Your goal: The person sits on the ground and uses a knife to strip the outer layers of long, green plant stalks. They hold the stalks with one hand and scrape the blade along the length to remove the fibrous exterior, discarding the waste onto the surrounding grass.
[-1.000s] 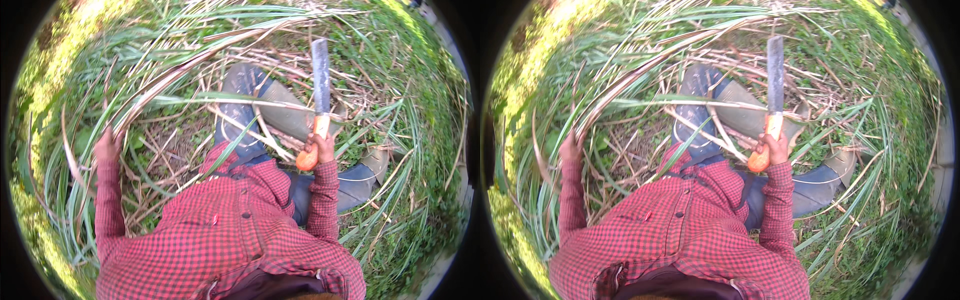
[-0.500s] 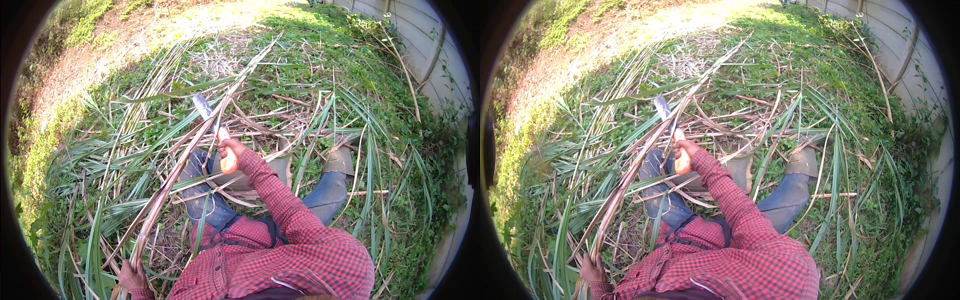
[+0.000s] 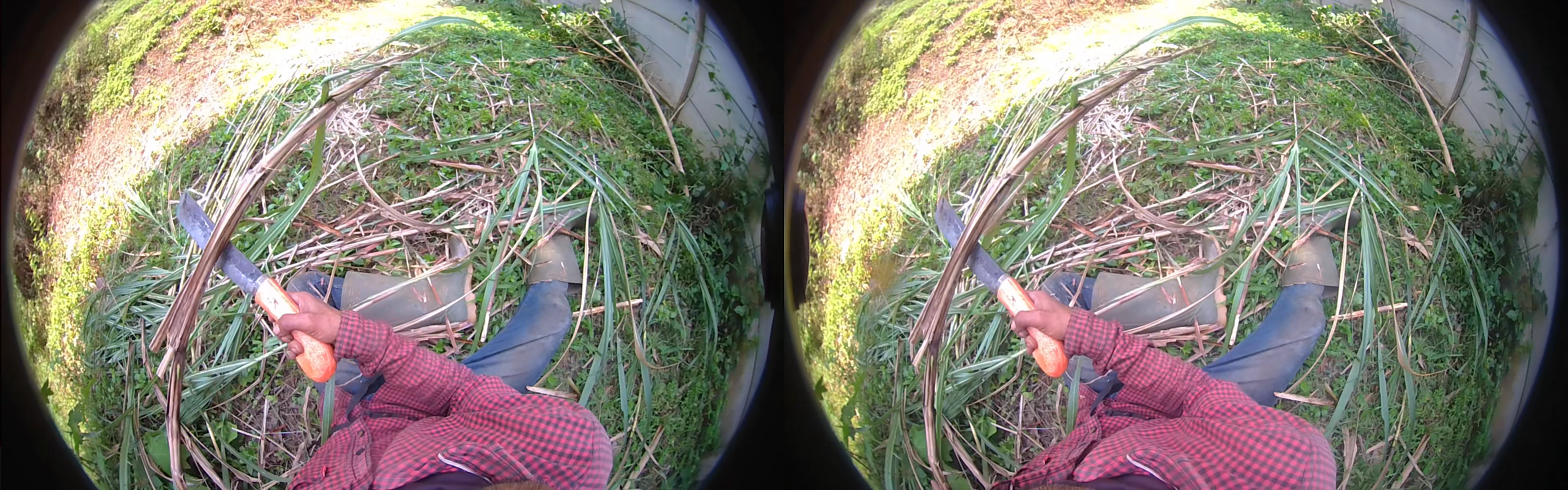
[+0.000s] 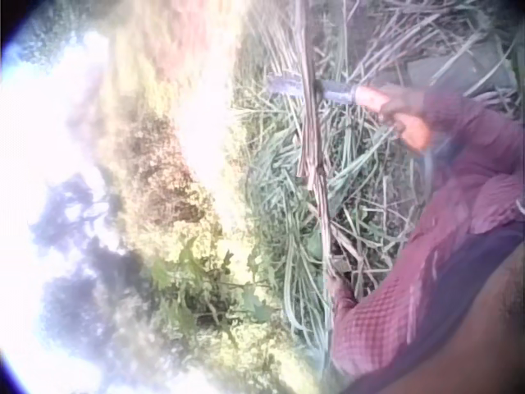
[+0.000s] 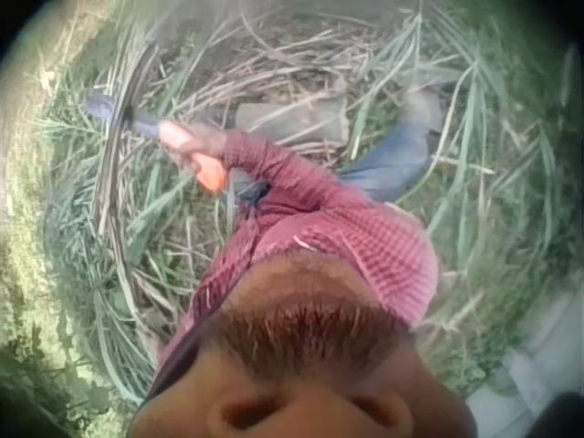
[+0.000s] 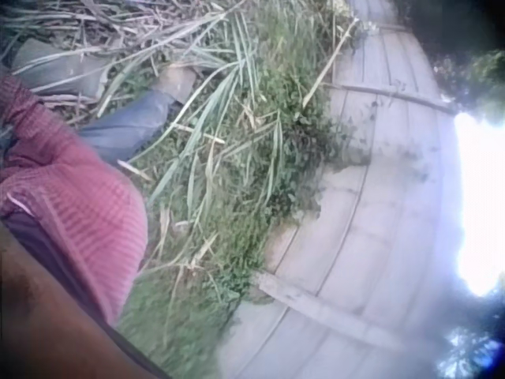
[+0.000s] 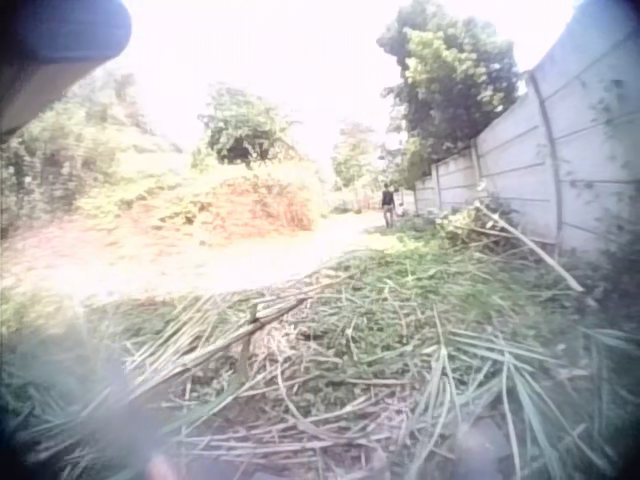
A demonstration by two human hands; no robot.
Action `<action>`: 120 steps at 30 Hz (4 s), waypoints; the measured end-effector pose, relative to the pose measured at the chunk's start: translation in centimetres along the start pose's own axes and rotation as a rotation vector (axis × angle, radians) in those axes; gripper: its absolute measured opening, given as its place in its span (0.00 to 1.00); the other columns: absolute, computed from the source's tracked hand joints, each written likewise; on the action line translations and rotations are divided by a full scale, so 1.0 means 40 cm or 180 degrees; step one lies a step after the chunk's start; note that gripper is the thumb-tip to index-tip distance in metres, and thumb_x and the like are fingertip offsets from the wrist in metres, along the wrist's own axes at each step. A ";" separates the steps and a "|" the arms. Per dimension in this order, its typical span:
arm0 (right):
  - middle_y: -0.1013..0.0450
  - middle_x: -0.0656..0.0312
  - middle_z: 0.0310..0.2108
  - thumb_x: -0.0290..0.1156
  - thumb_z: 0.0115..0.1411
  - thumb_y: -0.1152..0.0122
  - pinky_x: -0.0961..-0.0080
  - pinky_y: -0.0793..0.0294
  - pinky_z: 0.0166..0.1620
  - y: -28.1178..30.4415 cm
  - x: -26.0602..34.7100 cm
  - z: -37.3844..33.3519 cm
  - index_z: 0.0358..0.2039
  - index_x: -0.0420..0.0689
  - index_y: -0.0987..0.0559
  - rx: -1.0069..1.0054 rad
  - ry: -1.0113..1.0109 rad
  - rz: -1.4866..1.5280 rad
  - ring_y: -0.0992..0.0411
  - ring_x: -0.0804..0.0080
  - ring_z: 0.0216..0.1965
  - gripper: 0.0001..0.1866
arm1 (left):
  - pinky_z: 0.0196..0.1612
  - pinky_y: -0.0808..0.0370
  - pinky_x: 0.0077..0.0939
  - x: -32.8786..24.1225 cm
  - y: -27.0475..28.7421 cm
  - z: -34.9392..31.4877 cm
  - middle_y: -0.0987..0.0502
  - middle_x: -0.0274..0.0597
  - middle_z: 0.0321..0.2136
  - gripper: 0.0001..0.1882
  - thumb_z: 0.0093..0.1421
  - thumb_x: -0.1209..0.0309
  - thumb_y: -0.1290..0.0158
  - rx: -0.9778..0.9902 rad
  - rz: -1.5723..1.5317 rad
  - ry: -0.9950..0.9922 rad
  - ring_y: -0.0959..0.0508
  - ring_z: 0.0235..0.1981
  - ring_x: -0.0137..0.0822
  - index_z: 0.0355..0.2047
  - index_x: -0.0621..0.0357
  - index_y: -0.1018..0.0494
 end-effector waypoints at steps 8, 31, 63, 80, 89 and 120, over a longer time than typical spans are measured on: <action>0.36 0.62 0.18 0.22 0.48 0.47 0.73 0.28 0.19 0.138 0.144 0.061 0.32 0.38 0.35 -0.0462 0.0230 -0.0140 0.35 0.76 0.12 0.10 | 0.26 0.34 0.43 -0.148 0.043 0.086 0.33 0.55 0.22 0.19 0.56 0.56 0.51 -0.0954 -0.0912 -0.0955 0.31 0.22 0.54 0.33 0.60 0.36; 0.37 0.64 0.17 0.30 0.52 0.42 0.76 0.30 0.18 0.517 0.111 -0.541 0.35 0.41 0.35 -0.3131 0.0815 -0.1314 0.38 0.78 0.12 0.14 | 0.49 0.33 0.40 -1.116 -0.328 0.196 0.33 0.53 0.45 0.36 0.50 0.41 0.52 0.0138 0.0163 -0.2353 0.31 0.47 0.49 0.50 0.58 0.35; 0.28 0.52 0.29 0.30 0.47 0.36 0.73 0.30 0.37 0.462 -0.065 -0.489 0.42 0.35 0.29 -0.2414 0.0215 -0.4213 0.29 0.67 0.30 0.22 | 0.45 0.31 0.40 -0.924 -0.473 0.164 0.29 0.46 0.38 0.15 0.56 0.67 0.53 -0.0264 -0.0734 -0.1879 0.28 0.42 0.45 0.43 0.54 0.33; 0.28 0.50 0.30 0.33 0.47 0.37 0.72 0.29 0.36 0.412 0.057 -0.520 0.45 0.38 0.30 -0.2765 0.0475 -0.4463 0.28 0.63 0.29 0.24 | 0.41 0.29 0.41 -0.913 -0.468 0.393 0.26 0.47 0.39 0.16 0.57 0.57 0.52 0.0103 -0.0319 -0.1712 0.25 0.38 0.48 0.40 0.53 0.31; 0.28 0.51 0.33 0.35 0.47 0.37 0.73 0.30 0.40 0.444 0.053 -0.613 0.46 0.38 0.30 -0.2980 0.0304 -0.4085 0.27 0.64 0.36 0.26 | 0.40 0.29 0.42 -0.882 -0.424 0.338 0.24 0.54 0.34 0.21 0.56 0.51 0.54 0.0911 0.0005 -0.1305 0.25 0.37 0.52 0.40 0.55 0.29; 0.28 0.54 0.26 0.32 0.45 0.40 0.72 0.29 0.33 0.135 0.502 -0.335 0.40 0.38 0.29 -0.2102 0.2112 -0.4856 0.28 0.67 0.26 0.21 | 0.30 0.26 0.40 -0.986 0.234 0.701 0.25 0.48 0.24 0.23 0.59 0.46 0.61 -0.1697 0.1184 -0.2225 0.23 0.27 0.47 0.32 0.55 0.34</action>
Point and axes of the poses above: each hand's wrist, its own z-axis towards the middle knuckle, its own y-axis out of the back of the hand, x = y × z, the point moved 6 cm from there along z, towards the middle knuckle
